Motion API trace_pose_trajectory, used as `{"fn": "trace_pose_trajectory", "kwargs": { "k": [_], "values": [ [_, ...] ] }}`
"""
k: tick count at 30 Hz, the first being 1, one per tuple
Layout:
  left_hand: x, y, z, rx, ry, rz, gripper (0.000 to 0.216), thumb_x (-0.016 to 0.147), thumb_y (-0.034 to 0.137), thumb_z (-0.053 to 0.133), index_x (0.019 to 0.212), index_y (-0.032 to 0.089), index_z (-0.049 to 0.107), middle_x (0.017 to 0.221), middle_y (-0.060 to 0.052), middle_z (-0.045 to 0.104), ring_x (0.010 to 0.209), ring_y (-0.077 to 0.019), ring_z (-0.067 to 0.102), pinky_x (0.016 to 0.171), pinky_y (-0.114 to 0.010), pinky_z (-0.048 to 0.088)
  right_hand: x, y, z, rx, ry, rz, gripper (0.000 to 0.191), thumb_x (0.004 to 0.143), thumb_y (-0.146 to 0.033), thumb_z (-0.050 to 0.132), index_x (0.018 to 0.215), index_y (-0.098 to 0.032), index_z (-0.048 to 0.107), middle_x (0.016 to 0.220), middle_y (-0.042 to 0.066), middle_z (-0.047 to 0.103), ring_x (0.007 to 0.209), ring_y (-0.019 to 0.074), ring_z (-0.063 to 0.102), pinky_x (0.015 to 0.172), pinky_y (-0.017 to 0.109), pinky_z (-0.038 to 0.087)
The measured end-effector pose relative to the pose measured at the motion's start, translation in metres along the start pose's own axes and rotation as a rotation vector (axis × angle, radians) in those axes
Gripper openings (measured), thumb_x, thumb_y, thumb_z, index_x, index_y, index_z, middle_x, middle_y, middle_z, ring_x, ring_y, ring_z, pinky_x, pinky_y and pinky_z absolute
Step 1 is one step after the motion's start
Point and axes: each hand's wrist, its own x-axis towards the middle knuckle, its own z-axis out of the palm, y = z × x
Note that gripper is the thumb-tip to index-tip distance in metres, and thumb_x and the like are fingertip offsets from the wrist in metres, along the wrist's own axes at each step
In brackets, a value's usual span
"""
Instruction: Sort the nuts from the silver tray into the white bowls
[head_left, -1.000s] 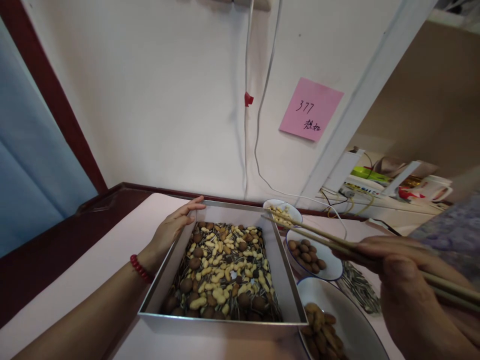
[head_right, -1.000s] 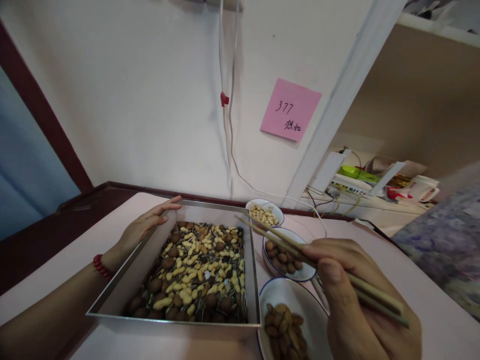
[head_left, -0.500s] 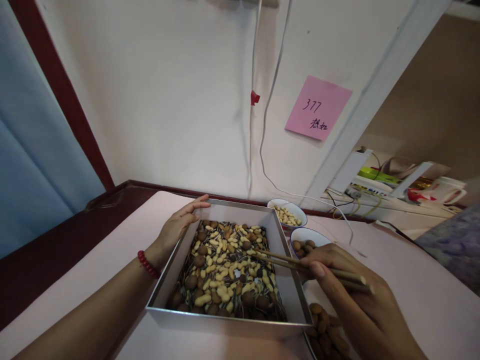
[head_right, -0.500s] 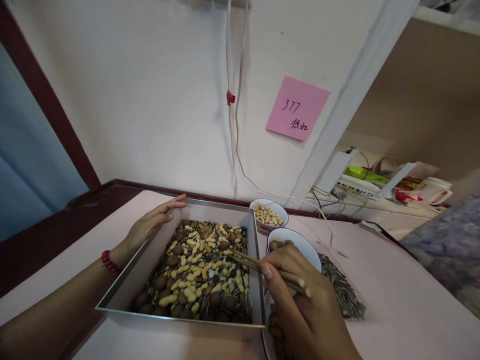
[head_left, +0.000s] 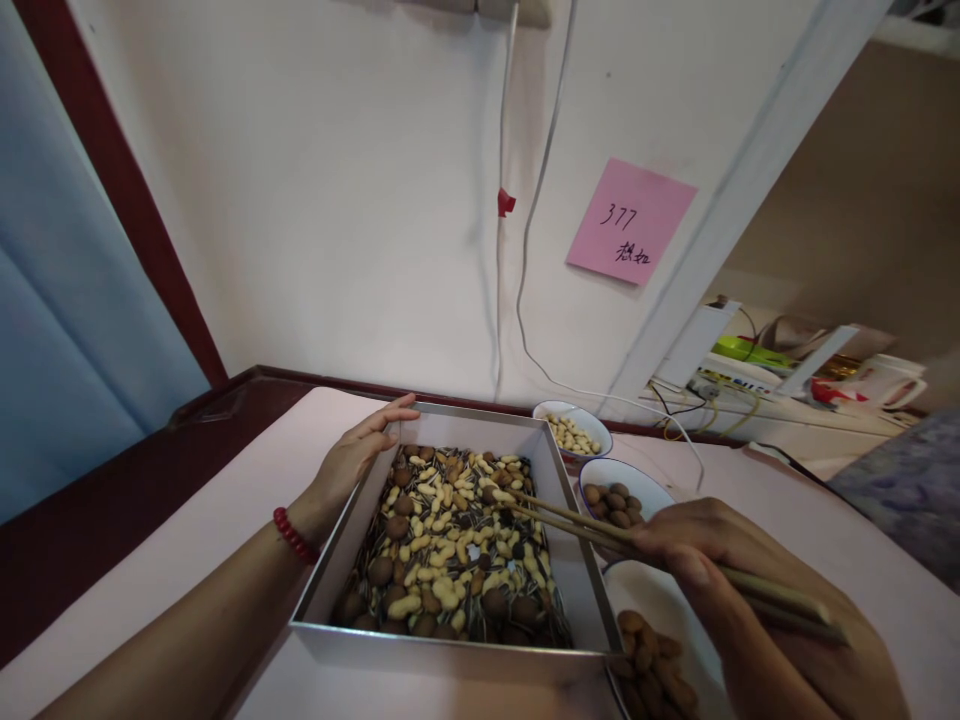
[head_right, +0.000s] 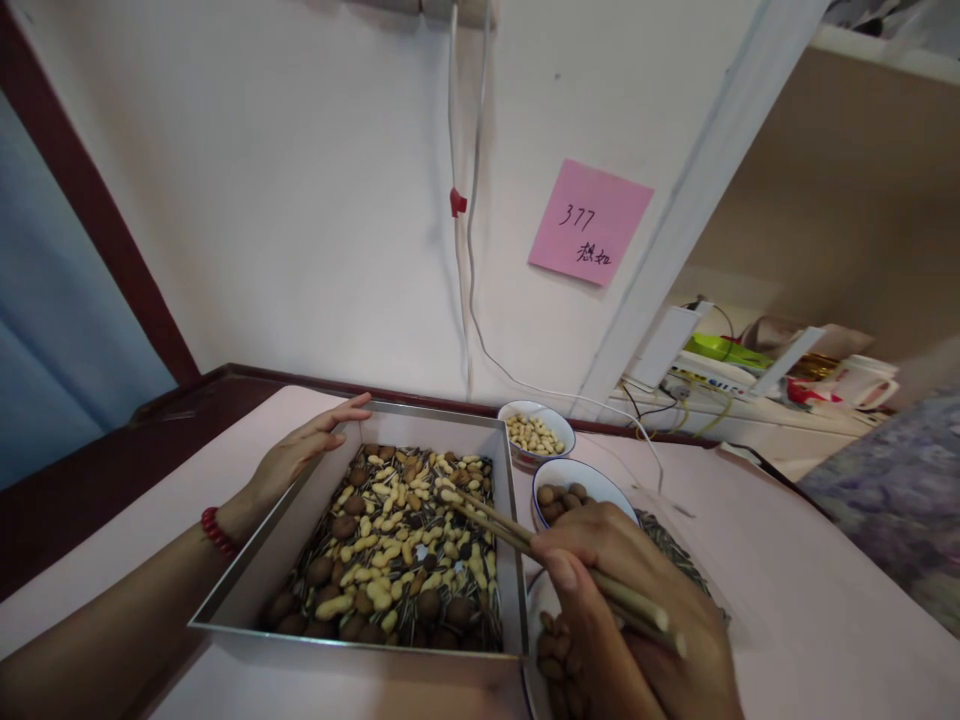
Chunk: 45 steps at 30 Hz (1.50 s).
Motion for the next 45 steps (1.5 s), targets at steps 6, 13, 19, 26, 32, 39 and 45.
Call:
{"fn": "trace_pose_trajectory", "kwargs": {
  "k": [6, 13, 19, 26, 32, 39, 45],
  "values": [
    [0.002, -0.003, -0.001, 0.010, 0.004, 0.008, 0.033, 0.071, 0.034, 0.062, 0.100, 0.023, 0.073, 0.153, -0.003, 0.050, 0.148, -0.0309, 0.032, 0.122, -0.044, 0.025, -0.006, 0.007, -0.014, 0.007, 0.380, 0.063, 0.015, 0.097, -0.030, 0.054, 0.095, -0.029, 0.069, 0.099, 0.002, 0.065, 0.094, 0.0212, 0.061, 0.081, 0.032, 0.048],
    [0.000, -0.002, -0.001, 0.014, -0.003, 0.010, 0.033, 0.073, 0.031, 0.059, 0.102, 0.024, 0.073, 0.153, -0.002, 0.050, 0.147, -0.0301, 0.035, 0.120, -0.044, 0.029, 0.007, -0.007, -0.004, -0.037, 0.430, 0.229, 0.016, 0.099, -0.035, 0.054, 0.096, -0.027, 0.068, 0.105, 0.003, 0.064, 0.103, 0.0230, 0.058, 0.088, 0.036, 0.046],
    [-0.001, -0.003, 0.000, 0.008, -0.005, -0.006, 0.035, 0.074, 0.030, 0.056, 0.105, 0.024, 0.072, 0.155, -0.001, 0.048, 0.148, -0.0286, 0.033, 0.121, -0.043, 0.028, -0.001, -0.004, -0.009, -0.009, 0.332, 0.133, 0.017, 0.099, -0.032, 0.052, 0.099, -0.027, 0.069, 0.104, 0.001, 0.067, 0.097, 0.0185, 0.063, 0.078, 0.026, 0.052],
    [-0.002, 0.000, 0.002, -0.002, -0.007, -0.016, 0.036, 0.073, 0.030, 0.056, 0.105, 0.022, 0.071, 0.157, -0.003, 0.044, 0.148, -0.0300, 0.033, 0.118, -0.043, 0.033, 0.006, -0.003, -0.010, -0.020, -0.154, -0.028, 0.017, 0.100, -0.026, 0.049, 0.092, -0.023, 0.063, 0.086, 0.002, 0.067, 0.077, 0.0146, 0.069, 0.063, 0.017, 0.056],
    [-0.002, -0.001, 0.001, 0.001, -0.002, -0.021, 0.035, 0.074, 0.029, 0.055, 0.105, 0.023, 0.072, 0.157, -0.002, 0.044, 0.148, -0.0302, 0.034, 0.119, -0.044, 0.032, 0.008, -0.008, 0.002, 0.070, -0.203, 0.043, 0.022, 0.102, -0.027, 0.046, 0.086, -0.023, 0.061, 0.083, 0.000, 0.064, 0.076, 0.0129, 0.066, 0.064, 0.018, 0.053],
    [-0.004, 0.003, 0.005, -0.013, 0.021, -0.022, 0.033, 0.075, 0.031, 0.057, 0.103, 0.023, 0.072, 0.155, -0.001, 0.047, 0.147, -0.0317, 0.036, 0.119, -0.045, 0.032, 0.006, -0.002, 0.015, 0.071, -0.142, 0.036, 0.017, 0.101, -0.025, 0.049, 0.087, -0.024, 0.058, 0.083, -0.003, 0.062, 0.078, 0.0104, 0.064, 0.070, 0.016, 0.051],
    [-0.004, 0.003, 0.004, 0.003, 0.014, -0.025, 0.033, 0.075, 0.030, 0.056, 0.103, 0.024, 0.072, 0.156, -0.001, 0.046, 0.147, -0.0311, 0.035, 0.118, -0.045, 0.033, 0.006, -0.006, 0.005, 0.099, -0.164, 0.049, 0.021, 0.102, -0.024, 0.046, 0.085, -0.023, 0.060, 0.080, -0.002, 0.063, 0.072, 0.0107, 0.064, 0.064, 0.017, 0.050]
  ]
}}
